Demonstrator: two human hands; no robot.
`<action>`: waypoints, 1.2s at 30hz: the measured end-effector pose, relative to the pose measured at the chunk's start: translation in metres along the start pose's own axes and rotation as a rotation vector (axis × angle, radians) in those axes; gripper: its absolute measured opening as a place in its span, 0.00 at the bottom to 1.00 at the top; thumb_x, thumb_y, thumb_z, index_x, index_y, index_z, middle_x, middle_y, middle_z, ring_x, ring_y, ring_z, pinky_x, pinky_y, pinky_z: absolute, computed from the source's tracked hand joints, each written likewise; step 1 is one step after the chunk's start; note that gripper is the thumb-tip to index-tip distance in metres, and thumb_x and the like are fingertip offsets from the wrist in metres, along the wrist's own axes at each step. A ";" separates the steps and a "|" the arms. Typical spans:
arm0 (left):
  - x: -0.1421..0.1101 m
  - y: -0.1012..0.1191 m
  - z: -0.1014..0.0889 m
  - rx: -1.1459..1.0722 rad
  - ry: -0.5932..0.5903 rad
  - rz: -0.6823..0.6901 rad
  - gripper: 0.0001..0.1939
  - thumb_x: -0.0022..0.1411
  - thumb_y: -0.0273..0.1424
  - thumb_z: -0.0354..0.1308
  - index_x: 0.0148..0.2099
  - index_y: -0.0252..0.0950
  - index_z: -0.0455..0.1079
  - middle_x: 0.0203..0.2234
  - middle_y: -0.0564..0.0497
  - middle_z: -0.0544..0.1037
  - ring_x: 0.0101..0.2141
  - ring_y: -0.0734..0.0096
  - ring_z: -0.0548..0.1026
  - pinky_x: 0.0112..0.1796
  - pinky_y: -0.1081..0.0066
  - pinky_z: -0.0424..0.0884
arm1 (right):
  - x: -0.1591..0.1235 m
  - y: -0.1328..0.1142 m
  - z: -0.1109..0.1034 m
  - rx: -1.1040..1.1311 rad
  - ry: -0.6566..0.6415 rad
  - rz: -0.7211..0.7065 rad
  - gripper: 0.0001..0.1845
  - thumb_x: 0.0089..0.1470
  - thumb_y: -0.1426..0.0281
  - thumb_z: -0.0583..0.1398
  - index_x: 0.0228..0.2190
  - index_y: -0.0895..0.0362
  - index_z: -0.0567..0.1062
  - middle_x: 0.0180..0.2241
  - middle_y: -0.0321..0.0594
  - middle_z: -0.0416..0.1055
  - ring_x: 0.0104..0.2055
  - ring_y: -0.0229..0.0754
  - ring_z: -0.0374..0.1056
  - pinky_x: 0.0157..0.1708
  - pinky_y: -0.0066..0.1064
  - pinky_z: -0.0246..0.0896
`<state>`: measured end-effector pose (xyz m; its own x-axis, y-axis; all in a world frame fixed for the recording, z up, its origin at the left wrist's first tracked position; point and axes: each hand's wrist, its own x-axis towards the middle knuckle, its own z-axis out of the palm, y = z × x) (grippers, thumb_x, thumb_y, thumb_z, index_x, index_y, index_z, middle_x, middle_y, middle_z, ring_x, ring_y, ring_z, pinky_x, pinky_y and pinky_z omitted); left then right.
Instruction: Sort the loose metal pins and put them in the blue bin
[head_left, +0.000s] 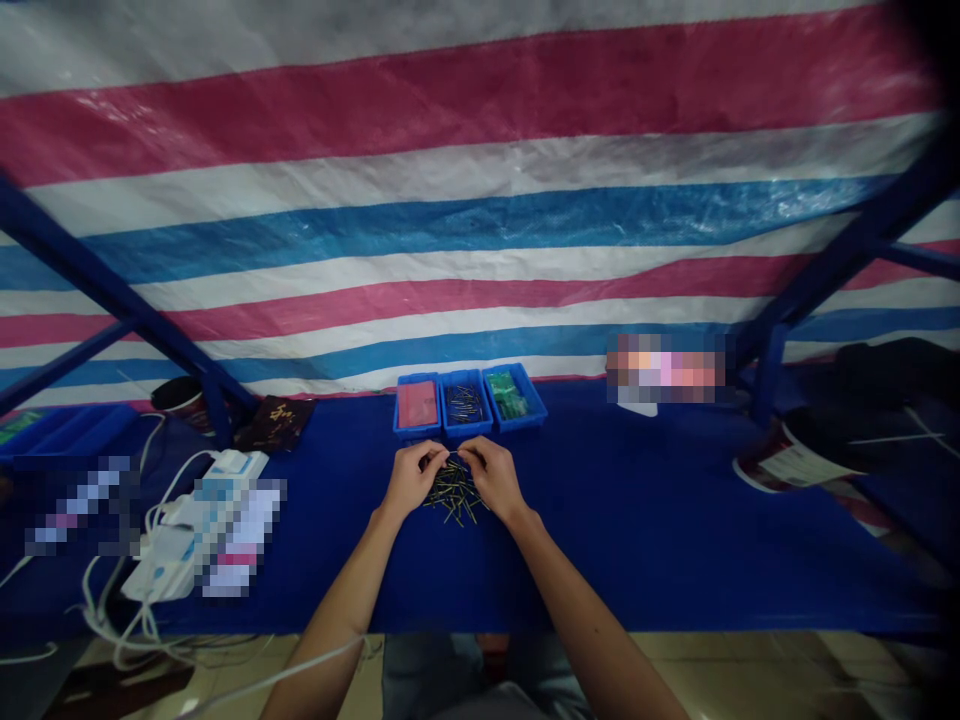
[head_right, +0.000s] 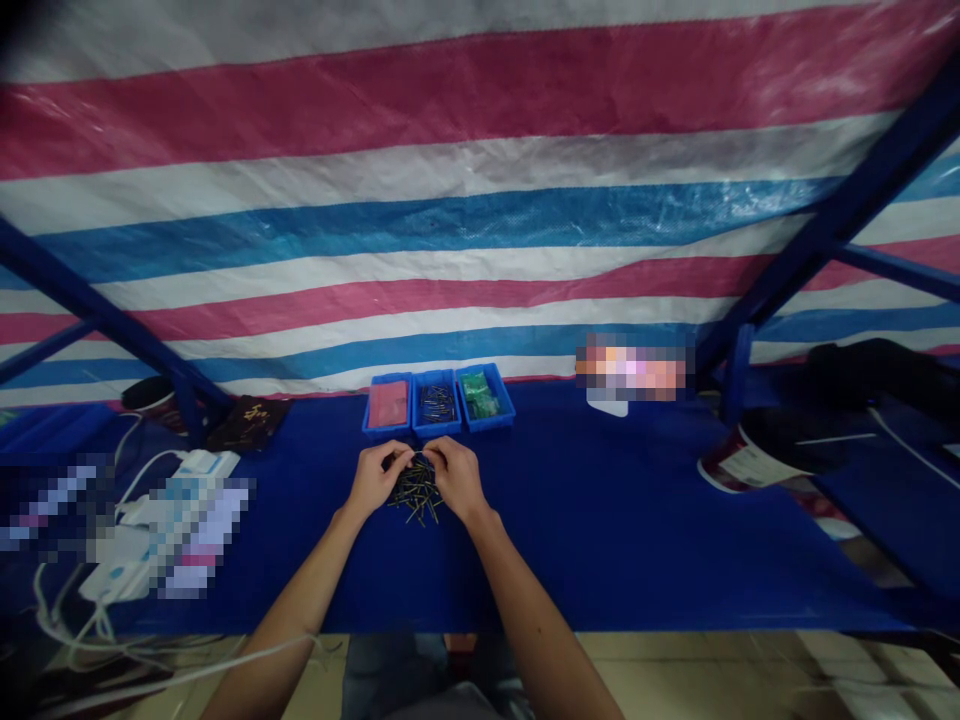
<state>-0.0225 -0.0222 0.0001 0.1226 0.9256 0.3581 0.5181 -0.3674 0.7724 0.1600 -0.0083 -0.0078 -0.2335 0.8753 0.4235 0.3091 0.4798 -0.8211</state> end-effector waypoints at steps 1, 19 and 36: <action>0.000 0.000 0.000 0.000 0.002 0.000 0.09 0.67 0.31 0.56 0.39 0.35 0.77 0.25 0.52 0.79 0.25 0.73 0.74 0.31 0.75 0.66 | 0.000 0.000 -0.001 0.001 -0.004 -0.003 0.09 0.63 0.71 0.56 0.33 0.55 0.76 0.33 0.38 0.75 0.35 0.41 0.70 0.36 0.29 0.60; 0.000 -0.006 -0.003 -0.167 0.126 -0.115 0.12 0.67 0.38 0.56 0.37 0.35 0.73 0.23 0.52 0.77 0.24 0.73 0.73 0.30 0.75 0.68 | 0.059 -0.033 -0.033 -0.352 0.326 -0.009 0.17 0.66 0.62 0.53 0.44 0.57 0.78 0.34 0.44 0.76 0.29 0.41 0.68 0.34 0.31 0.61; 0.000 -0.004 -0.001 -0.065 0.064 -0.091 0.14 0.68 0.38 0.54 0.37 0.35 0.74 0.23 0.53 0.78 0.23 0.75 0.72 0.27 0.76 0.65 | -0.027 0.015 -0.050 -0.266 -0.259 -0.023 0.05 0.57 0.74 0.63 0.36 0.53 0.78 0.38 0.40 0.72 0.40 0.43 0.71 0.42 0.34 0.67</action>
<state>-0.0251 -0.0208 -0.0029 0.0224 0.9485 0.3159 0.4686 -0.2891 0.8348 0.2172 -0.0218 -0.0122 -0.4582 0.8361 0.3018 0.5219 0.5279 -0.6701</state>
